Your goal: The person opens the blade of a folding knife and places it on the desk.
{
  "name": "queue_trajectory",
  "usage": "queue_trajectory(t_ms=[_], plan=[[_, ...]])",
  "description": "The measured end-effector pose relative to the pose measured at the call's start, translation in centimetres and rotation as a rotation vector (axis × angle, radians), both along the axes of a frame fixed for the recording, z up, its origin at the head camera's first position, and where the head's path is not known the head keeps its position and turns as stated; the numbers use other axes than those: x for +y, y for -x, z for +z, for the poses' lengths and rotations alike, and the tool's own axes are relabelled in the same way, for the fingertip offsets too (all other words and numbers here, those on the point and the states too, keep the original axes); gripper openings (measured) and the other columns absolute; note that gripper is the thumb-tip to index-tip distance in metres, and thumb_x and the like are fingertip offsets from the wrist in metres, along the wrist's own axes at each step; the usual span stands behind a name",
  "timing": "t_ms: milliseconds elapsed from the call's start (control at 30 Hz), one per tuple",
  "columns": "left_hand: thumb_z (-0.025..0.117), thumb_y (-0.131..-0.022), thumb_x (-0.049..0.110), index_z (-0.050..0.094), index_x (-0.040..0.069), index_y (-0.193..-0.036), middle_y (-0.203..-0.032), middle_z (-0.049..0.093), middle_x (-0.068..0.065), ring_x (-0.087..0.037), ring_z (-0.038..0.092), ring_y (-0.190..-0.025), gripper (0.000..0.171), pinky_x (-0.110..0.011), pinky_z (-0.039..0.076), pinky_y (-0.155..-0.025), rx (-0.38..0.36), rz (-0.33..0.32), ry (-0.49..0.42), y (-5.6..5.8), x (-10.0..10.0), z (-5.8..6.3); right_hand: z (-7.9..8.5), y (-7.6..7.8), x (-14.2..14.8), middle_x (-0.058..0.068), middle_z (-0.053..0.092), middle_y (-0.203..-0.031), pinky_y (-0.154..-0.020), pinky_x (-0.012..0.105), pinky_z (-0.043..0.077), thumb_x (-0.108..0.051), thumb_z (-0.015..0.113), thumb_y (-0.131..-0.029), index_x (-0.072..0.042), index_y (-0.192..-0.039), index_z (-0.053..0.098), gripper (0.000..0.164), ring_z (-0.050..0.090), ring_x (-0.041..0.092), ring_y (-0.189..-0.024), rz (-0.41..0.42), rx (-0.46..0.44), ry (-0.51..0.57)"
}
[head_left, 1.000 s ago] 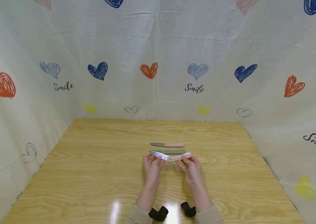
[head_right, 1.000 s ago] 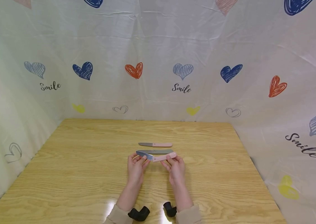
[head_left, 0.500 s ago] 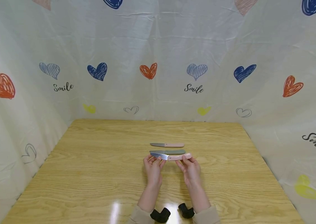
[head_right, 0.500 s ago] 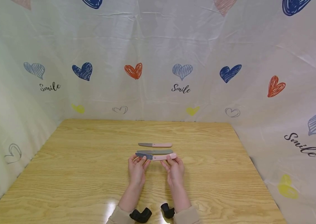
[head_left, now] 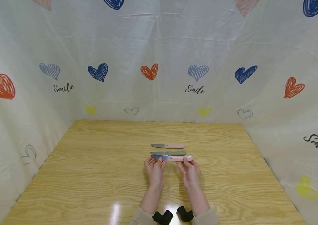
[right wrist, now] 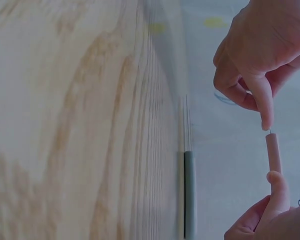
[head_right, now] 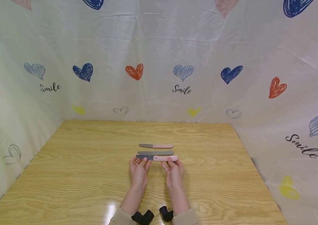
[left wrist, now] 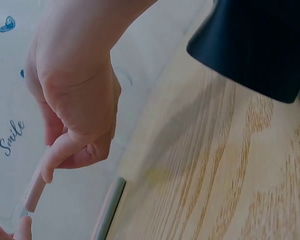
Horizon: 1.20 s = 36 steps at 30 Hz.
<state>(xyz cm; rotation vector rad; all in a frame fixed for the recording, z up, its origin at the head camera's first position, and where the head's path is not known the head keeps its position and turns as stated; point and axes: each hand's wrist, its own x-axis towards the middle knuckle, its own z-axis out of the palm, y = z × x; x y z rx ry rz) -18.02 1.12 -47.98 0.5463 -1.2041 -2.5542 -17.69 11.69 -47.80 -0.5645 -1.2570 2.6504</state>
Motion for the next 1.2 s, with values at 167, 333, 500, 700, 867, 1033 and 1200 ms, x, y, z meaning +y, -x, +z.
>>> queue_trajectory(t_ms=[167,333,500,700,867,1033,1200], plan=[[0.048,-0.094,-0.013,0.029,-0.004,-0.122,-0.105,0.038,-0.015,-0.018,0.053,-0.09,0.035,-0.03,0.058,-0.085,0.007,-0.001,0.0,-0.08,0.03,-0.01,-0.08,-0.05,-0.19,0.016,0.054,-0.114,-0.088,0.032,0.056,0.004,0.047,-0.099,0.019,-0.131,0.038,0.036,0.064,0.017,-0.097,-0.025,0.003,0.021],[0.048,-0.094,-0.013,0.028,-0.005,-0.123,-0.106,0.037,-0.016,-0.019,0.053,-0.091,0.036,-0.03,0.058,-0.085,0.016,0.001,-0.004,-0.07,0.07,-0.04,-0.18,-0.04,-0.37,0.014,0.056,-0.108,-0.087,0.032,0.056,0.005,0.048,-0.099,0.018,-0.126,0.043,0.03,0.065,0.015,-0.093,-0.043,0.021,0.041],[0.048,-0.094,-0.014,0.028,-0.005,-0.122,-0.105,0.038,-0.016,-0.019,0.053,-0.091,0.036,-0.029,0.058,-0.084,0.028,0.012,-0.002,-0.07,0.09,-0.08,-0.28,0.01,-0.46,0.014,0.055,-0.106,-0.086,0.032,0.057,0.005,0.047,-0.099,0.019,-0.124,0.043,0.029,0.065,0.014,-0.09,-0.047,0.025,0.054],[0.049,-0.091,-0.017,0.025,-0.005,-0.125,-0.104,0.038,-0.016,-0.018,0.052,-0.089,0.043,-0.031,0.059,-0.082,0.056,0.049,0.023,-0.17,0.03,-0.21,-0.35,0.02,-0.5,0.012,0.05,-0.104,-0.085,0.033,0.058,0.008,0.048,-0.098,0.016,-0.125,0.035,0.032,0.064,0.013,-0.085,-0.054,0.006,0.019],[0.051,-0.089,-0.018,0.024,-0.006,-0.128,-0.105,0.038,-0.018,-0.019,0.053,-0.089,0.048,-0.035,0.059,-0.084,0.058,0.076,0.042,-0.36,0.16,-0.35,-0.27,-0.06,-0.63,0.014,0.041,-0.108,-0.083,0.032,0.058,0.009,0.05,-0.096,0.001,-0.126,0.018,0.044,0.062,0.013,-0.082,-0.093,-0.011,-0.011],[0.053,-0.088,-0.019,0.024,-0.004,-0.13,-0.106,0.039,-0.02,-0.023,0.054,-0.09,0.053,-0.034,0.06,-0.08,0.048,0.113,0.028,-0.49,0.39,-0.21,-0.13,-0.15,-0.79,0.017,0.042,-0.107,-0.082,0.032,0.058,0.008,0.051,-0.096,0.002,-0.133,0.012,0.054,0.062,0.015,-0.081,-0.107,-0.025,-0.048],[0.054,-0.088,-0.018,0.026,-0.005,-0.131,-0.104,0.039,-0.017,-0.024,0.053,-0.09,0.053,-0.029,0.06,-0.076,0.025,0.116,0.041,-0.47,0.41,-0.28,-0.2,-0.11,-0.78,0.018,0.042,-0.107,-0.084,0.031,0.058,0.009,0.051,-0.096,0.002,-0.132,0.015,0.051,0.063,0.015,-0.082,-0.103,-0.038,-0.075]])
